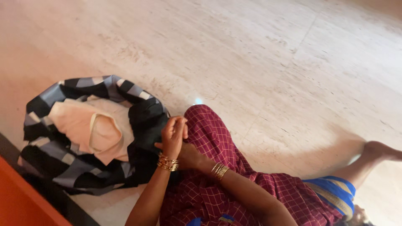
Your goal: The person sits on the floor and folds several shirts one by one. They retrieve a blue shirt, a black shirt, and two white shirts from a pile, lay them flat, and fold them neatly before placing them into a patterned bag.
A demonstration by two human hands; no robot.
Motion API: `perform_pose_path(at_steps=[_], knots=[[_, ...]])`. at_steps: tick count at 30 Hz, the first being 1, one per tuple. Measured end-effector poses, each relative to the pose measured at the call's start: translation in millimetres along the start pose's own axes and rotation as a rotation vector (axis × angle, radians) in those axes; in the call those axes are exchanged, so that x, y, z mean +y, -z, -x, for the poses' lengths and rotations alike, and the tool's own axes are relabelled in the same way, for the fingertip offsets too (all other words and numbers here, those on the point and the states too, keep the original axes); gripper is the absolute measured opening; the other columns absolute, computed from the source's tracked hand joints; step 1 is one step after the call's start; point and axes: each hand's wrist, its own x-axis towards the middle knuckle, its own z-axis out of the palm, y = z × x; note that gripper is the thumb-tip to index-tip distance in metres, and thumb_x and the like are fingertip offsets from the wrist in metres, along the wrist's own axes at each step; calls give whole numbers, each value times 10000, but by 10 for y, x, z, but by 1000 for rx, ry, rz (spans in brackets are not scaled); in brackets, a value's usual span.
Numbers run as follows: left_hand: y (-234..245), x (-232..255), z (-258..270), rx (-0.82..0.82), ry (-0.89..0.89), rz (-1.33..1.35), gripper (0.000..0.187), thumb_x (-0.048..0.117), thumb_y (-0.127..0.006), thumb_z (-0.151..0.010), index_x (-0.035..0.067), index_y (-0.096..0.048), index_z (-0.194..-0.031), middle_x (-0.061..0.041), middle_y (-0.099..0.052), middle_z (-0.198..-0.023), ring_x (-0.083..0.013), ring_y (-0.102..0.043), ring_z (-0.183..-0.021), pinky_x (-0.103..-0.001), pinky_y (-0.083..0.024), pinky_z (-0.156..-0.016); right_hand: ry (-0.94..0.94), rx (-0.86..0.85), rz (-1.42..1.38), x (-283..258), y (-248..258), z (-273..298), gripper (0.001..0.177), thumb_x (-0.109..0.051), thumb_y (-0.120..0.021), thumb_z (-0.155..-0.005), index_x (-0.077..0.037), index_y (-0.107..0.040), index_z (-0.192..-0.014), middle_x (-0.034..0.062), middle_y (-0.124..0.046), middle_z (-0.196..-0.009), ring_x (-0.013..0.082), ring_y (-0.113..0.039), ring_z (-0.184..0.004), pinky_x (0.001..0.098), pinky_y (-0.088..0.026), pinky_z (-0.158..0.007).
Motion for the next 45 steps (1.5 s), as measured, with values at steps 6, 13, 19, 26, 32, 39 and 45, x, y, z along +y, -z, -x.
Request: perform_pose_path(at_steps=[6, 13, 19, 26, 32, 39, 45], knots=[[1018, 83, 168, 76, -261, -1275, 286, 304, -657, -1027, 38, -684, -1128, -159, -726, -1136, -365, -687, -1045, -474, -523, -911, -102, 127, -12, -324, 244, -207, 369, -58, -640, -895, -134, -628, -1256, 137, -686, -1025, 309, -695, -806, 427, -564, -621], [1141, 155, 13, -117, 124, -617, 613, 460, -576, -1049, 49, -509, -1498, -170, -529, -1492, -326, -516, -1375, -440, -398, -1143, -173, 558, -1099, -225, 1485, -140, 296, 152, -535, -974, -118, -613, -1067, 52, -671, -1092, 159, -711, -953, 322, -634, -773], [-68, 569, -421, -397, -186, -932, 846, 457, -856, -734, 118, -537, -1441, -179, -414, -1603, -369, -463, -1432, -472, -403, -1143, 148, 1098, -1297, -330, 3226, 650, 213, 55, -570, -1055, -94, -554, -1205, 26, -615, -1075, 105, -613, -983, 244, -538, -860], [-1918, -169, -296, -836, -309, -149, 873, 534, -625, -983, 119, -250, -1652, -181, -239, -1723, -366, -245, -1609, -536, -305, -1286, 238, 1102, -1048, -496, 4353, 1042, 254, -12, -573, -1111, -123, -516, -1333, 59, -639, -1186, 143, -641, -1116, 290, -559, -986], [-2381, -687, -196, -657, -266, -109, 730, 494, -578, -1006, 107, -326, -1571, -156, -353, -1624, -335, -353, -1502, -507, -351, -1228, 72, 779, -834, -329, 4444, 964, 307, -69, -575, -1159, -147, -484, -1442, 87, -659, -1280, 175, -664, -1230, 330, -577, -1094], [-1861, -1129, -459, -583, 349, 936, 579, 448, -523, -1032, 93, -413, -1476, -128, -485, -1509, -299, -479, -1377, -472, -404, -1161, -521, 775, -176, 207, 3849, 1391, 489, -147, -725, -1006, -111, -529, -1452, 97, -698, -1365, 245, -700, -1266, 374, -600, -1025], [-2141, -1081, -431, -651, -185, 95, 350, 336, -612, -1046, 85, -592, -1289, -101, -692, -1291, -241, -638, -1174, -397, -501, -1066, -709, 773, -286, 924, 2797, 1822, 408, -94, -741, -913, -61, -639, -1306, 89, -745, -1124, 175, -713, -966, 332, -585, -809]])
